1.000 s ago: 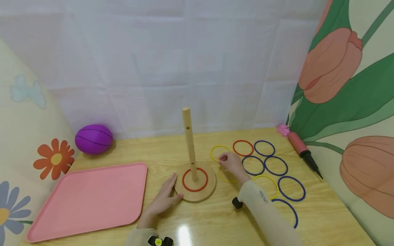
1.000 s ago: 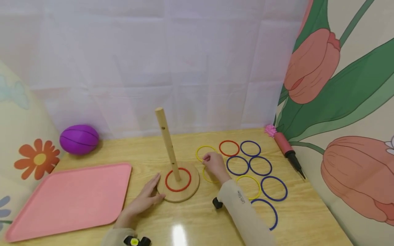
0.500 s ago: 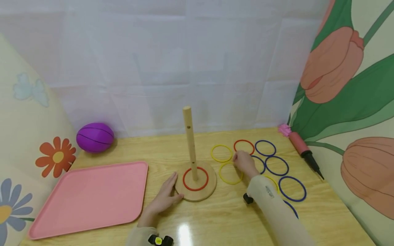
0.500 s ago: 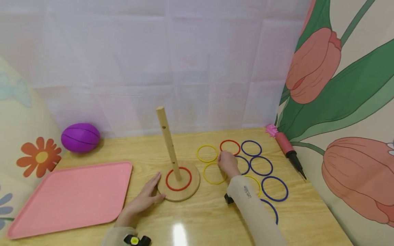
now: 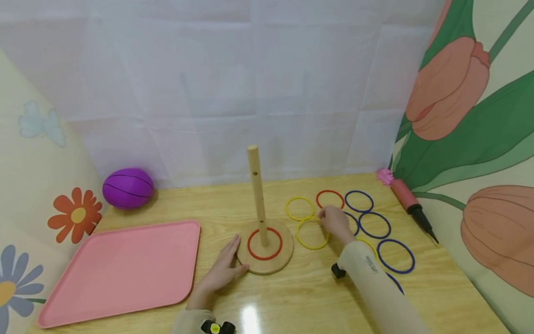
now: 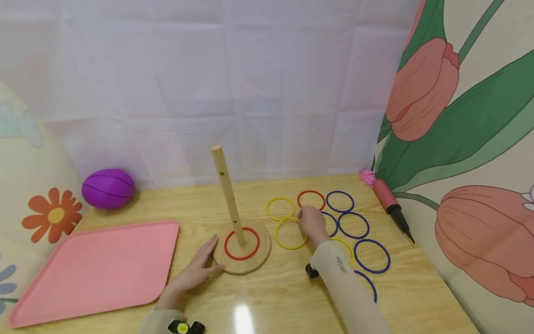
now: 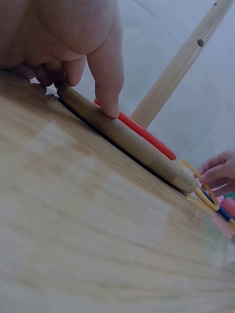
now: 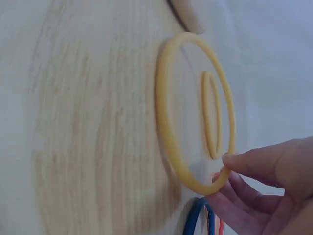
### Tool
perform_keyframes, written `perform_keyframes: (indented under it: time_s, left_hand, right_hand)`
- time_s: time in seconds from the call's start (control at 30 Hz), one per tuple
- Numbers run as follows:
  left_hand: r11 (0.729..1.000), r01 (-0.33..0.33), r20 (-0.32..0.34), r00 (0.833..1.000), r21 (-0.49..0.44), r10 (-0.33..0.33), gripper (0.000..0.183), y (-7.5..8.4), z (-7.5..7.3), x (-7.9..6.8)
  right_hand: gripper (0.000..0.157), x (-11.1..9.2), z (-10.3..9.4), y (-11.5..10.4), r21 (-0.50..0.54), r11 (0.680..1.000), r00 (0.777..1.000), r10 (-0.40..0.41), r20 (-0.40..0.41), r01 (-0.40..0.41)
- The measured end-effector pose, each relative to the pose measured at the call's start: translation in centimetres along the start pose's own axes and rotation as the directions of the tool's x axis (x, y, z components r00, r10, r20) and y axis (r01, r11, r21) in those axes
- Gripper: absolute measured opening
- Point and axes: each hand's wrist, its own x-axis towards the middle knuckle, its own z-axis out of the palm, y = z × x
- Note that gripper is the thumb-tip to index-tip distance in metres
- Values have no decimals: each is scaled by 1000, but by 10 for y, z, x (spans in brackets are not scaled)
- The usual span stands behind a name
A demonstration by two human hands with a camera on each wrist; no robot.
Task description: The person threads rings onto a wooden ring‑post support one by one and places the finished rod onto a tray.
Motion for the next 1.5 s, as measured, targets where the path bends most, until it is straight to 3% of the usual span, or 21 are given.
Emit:
perform_keyframes:
  time_s: [0.17, 0.27, 0.33, 0.43, 0.57, 0.7, 0.77, 0.87, 0.97, 1.1, 1.17, 1.27, 1.4, 1.5]
  left_hand:
    - [1000, -13, -12, 1000, 1, 13, 87, -2, 1, 0]
    - [1000, -16, -16, 1000, -2, 16, 87, -2, 1, -1]
    - [1000, -16, -19, 1000, -1, 16, 87, -2, 1, -2]
    - [1000, -13, -17, 1000, -3, 13, 87, -3, 1, -1]
    - [1000, -2, -12, 1000, -6, 2, 87, -3, 0, 1]
    - [1000, 3, -9, 1000, 2, -3, 87, -2, -1, 3]
    - [1000, 6, -3, 1000, 4, -6, 87, -3, -1, 3]
    - [1000, 14, 5, 1000, -2, -14, 88, -2, 0, 3]
    - [1000, 16, 5, 1000, -4, -16, 88, -1, 0, 2]
    - [1000, 20, -4, 1000, -11, -20, 87, -1, 1, 0]
    - [1000, 20, -8, 1000, -11, -20, 87, 0, 1, -1]
    - [1000, 16, -7, 1000, -7, -16, 87, 1, 1, -1]
    - [1000, 23, 9, 1000, -17, -23, 87, 3, 0, -1]
    - [999, 37, 18, 999, -25, -37, 87, 4, -1, -1]
  right_hand:
    - [13, -3, -2, 2, 138, 990, 999, 34, -30, -30]
    - [13, -4, -8, 1, 256, 966, 998, 35, -45, -22]
    - [15, -3, -13, -1, 354, 935, 998, 37, -47, -18]
    - [20, -1, -25, -6, 526, 850, 998, 60, -35, -33]
    - [27, 0, -44, -19, 725, 686, 996, 93, -5, -60]
    - [32, -6, -62, -34, 869, 492, 995, 100, -1, -49]
    - [24, -10, -71, -41, 921, 389, 996, 91, -12, -24]
    - [9, -17, -85, -52, 975, 221, 998, 57, -36, 22]
    - [21, -23, -100, -64, 998, 55, 999, 26, -45, 43]
    - [22, -30, -120, -84, 995, -95, 998, -51, -25, 20]
    - [21, -33, -128, -95, 990, -138, 995, -97, -17, 4]
    - [20, -37, -136, -111, 986, -167, 989, -145, -18, -7]
    - [22, -39, -138, -132, 986, -164, 986, -166, -28, 1]
    - [25, -38, -133, -143, 990, -142, 982, -184, -35, 9]
